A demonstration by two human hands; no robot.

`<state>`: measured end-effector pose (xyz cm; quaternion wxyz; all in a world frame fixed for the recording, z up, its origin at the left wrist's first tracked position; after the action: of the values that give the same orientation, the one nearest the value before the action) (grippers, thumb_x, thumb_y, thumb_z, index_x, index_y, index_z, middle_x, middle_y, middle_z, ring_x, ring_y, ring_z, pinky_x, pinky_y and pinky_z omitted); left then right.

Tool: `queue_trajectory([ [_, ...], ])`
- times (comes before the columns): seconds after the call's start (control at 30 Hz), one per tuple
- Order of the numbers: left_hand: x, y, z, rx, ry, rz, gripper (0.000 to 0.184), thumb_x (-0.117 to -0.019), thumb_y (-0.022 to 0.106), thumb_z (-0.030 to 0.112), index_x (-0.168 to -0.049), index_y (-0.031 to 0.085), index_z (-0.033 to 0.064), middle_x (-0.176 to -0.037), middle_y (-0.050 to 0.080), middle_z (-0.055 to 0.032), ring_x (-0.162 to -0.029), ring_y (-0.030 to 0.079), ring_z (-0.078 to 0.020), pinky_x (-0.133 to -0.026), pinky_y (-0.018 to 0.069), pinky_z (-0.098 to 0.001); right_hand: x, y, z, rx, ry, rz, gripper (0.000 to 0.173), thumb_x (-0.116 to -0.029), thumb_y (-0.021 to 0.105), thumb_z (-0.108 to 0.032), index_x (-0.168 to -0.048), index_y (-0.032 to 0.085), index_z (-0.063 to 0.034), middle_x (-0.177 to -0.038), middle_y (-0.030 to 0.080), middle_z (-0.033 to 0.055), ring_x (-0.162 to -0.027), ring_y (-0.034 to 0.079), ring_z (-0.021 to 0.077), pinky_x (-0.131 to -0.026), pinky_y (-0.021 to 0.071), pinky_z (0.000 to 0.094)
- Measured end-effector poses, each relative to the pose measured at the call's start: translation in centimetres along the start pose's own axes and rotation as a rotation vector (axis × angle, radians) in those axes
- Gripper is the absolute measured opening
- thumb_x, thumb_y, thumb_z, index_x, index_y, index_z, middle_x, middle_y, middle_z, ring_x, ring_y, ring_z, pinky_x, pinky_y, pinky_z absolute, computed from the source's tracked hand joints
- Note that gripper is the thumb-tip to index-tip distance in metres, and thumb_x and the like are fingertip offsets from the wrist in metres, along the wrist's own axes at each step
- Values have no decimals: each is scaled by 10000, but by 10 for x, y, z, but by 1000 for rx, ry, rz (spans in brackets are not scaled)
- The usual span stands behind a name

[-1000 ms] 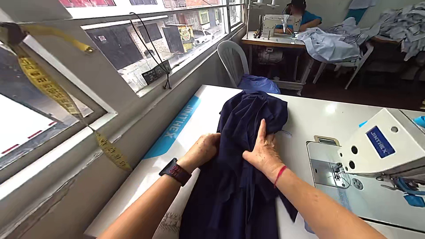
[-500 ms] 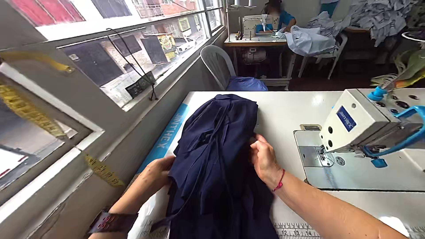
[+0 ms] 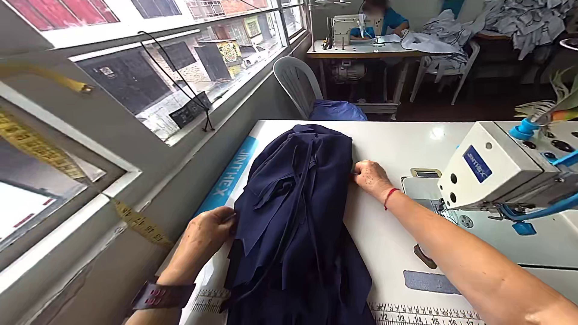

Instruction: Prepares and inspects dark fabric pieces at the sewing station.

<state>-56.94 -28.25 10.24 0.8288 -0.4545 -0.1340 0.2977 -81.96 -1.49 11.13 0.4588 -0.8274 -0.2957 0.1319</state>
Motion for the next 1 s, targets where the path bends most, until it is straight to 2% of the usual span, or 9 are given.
queue_trajectory([
  [0.13,-23,0,-5,124,-77,70,162,-1009,609,60,-1033,703,-69,-872,698,-218,-754,674,-322,-755,546,-554,46,-9,29,-33,-8,-26,204,-953,724,-178,-909,730,21,-849,680,176,-865,653,320,-802,502,511],
  [0.27,-39,7,28,114,-78,121,133,-982,639,37,-993,735,-55,-942,704,-267,-941,666,-424,-875,465,-667,84,-16,31,18,115,-261,356,-1060,533,-240,-854,669,17,-792,636,135,-789,613,249,-762,462,449],
  [0.37,-33,2,44,130,-137,104,154,-970,660,53,-845,697,-28,-733,616,-175,-691,564,-293,-678,446,-536,92,-23,39,-426,106,-117,231,-1016,576,-99,-840,675,12,-828,615,55,-680,542,97,-662,451,274],
  [0.47,-22,2,42,194,-160,197,157,-979,661,81,-868,695,-25,-680,584,-126,-612,519,-221,-614,438,-451,74,-20,29,-959,77,131,205,-1017,508,-42,-1072,701,2,-954,671,27,-708,581,55,-650,488,222],
  [0.53,-13,3,60,134,-4,333,139,-985,625,32,-977,711,-76,-868,674,-258,-835,647,-397,-782,482,-625,50,-20,5,-1167,82,210,245,-1066,474,-112,-1099,696,-12,-977,727,25,-766,633,44,-638,480,208],
  [0.63,-8,6,94,1,430,524,144,-961,592,-18,-1010,686,-115,-1110,649,-328,-1069,637,-506,-906,507,-656,20,-18,-41,-1189,-35,216,279,-1095,456,-180,-1009,655,-5,-870,757,36,-699,672,33,-548,475,178],
  [0.83,-31,28,148,-116,1028,459,184,-949,535,47,-875,690,-18,-1241,691,-182,-1213,645,-361,-1004,517,-535,13,-6,-70,-688,-160,180,364,-1072,527,-214,-772,591,-20,-664,470,38,-610,442,121,-599,372,326],
  [0.9,-40,37,153,-34,1071,417,163,-936,546,43,-884,692,-9,-1144,729,-148,-1103,706,-303,-947,564,-474,12,-6,-59,-699,-160,164,348,-1074,527,-236,-795,607,-45,-687,497,23,-635,473,102,-612,392,301],
  [1.0,-46,36,150,58,860,238,101,-987,605,64,-992,671,-13,-768,684,-133,-696,703,-291,-640,574,-494,15,-13,-43,-594,-230,213,310,-1053,569,-207,-822,663,-24,-749,543,34,-713,510,115,-686,419,323],
])
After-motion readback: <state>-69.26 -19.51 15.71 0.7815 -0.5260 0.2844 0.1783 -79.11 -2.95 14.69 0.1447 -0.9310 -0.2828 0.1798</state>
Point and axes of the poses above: each hand's wrist, its own x-axis away from the middle knuckle, its own y-axis out of the palm, z = x × y, the point moved 1 cm from there along -x, towards the middle knuckle
